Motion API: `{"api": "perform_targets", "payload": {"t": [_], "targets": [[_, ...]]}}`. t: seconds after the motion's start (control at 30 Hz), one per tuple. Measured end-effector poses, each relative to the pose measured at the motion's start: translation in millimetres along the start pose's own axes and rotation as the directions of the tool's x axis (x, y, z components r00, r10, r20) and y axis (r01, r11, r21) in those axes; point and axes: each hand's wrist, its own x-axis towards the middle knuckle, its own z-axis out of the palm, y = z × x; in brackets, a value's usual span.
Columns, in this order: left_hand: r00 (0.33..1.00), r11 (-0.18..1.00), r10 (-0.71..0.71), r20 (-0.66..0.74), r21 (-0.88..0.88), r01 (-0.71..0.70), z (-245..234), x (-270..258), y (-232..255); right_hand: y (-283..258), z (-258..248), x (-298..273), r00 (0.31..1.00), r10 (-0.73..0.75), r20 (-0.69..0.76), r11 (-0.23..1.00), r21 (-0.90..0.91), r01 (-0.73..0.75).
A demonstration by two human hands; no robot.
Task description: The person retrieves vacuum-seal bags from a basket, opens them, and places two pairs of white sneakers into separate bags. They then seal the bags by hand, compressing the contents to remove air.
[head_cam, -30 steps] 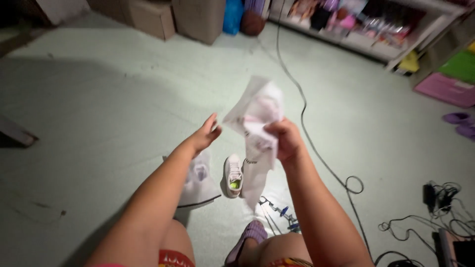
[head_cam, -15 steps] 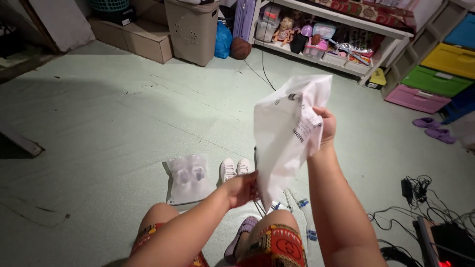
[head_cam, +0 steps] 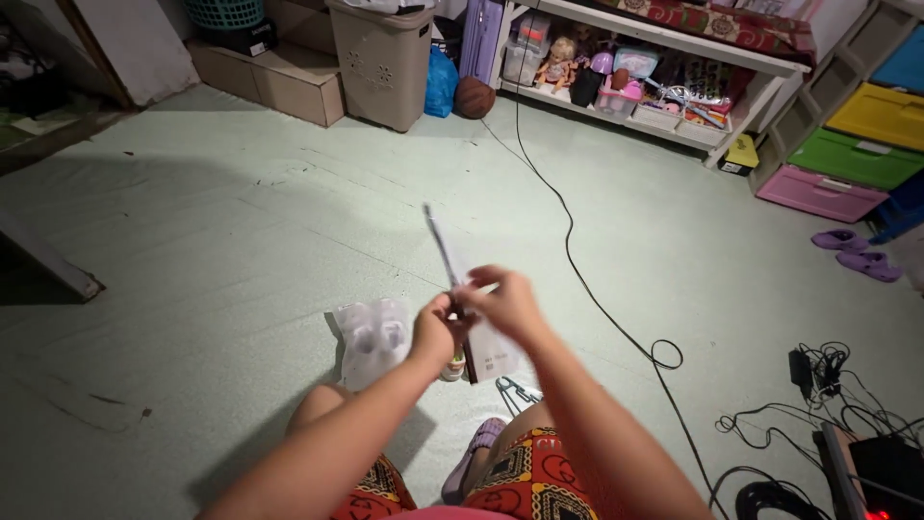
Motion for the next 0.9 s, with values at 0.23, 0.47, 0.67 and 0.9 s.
{"api": "perform_targets", "payload": {"t": [0.23,0.47,0.67,0.9], "targets": [[0.994,0.536,0.104,-0.038,0.844,-0.024,6,-33,46,-29,8,-8,0.997,0.081,0.008,0.993,0.080,-0.081],[0.440,-0.365,0.618,0.652,0.733,-0.574,15,-12,122,-9,-1,-12,0.923,0.107,0.369,0.835,0.471,-0.285],[0.862,0.123,0.265,0.432,0.872,-0.474,33,-17,161,-33,-28,-20,0.916,0.108,0.385,0.854,0.436,-0.285],[0.949,0.102,0.039,0.312,0.944,-0.315,61,-49,176,-65,-20,-25,0.985,-0.032,0.170,0.975,0.222,-0.007]]}}
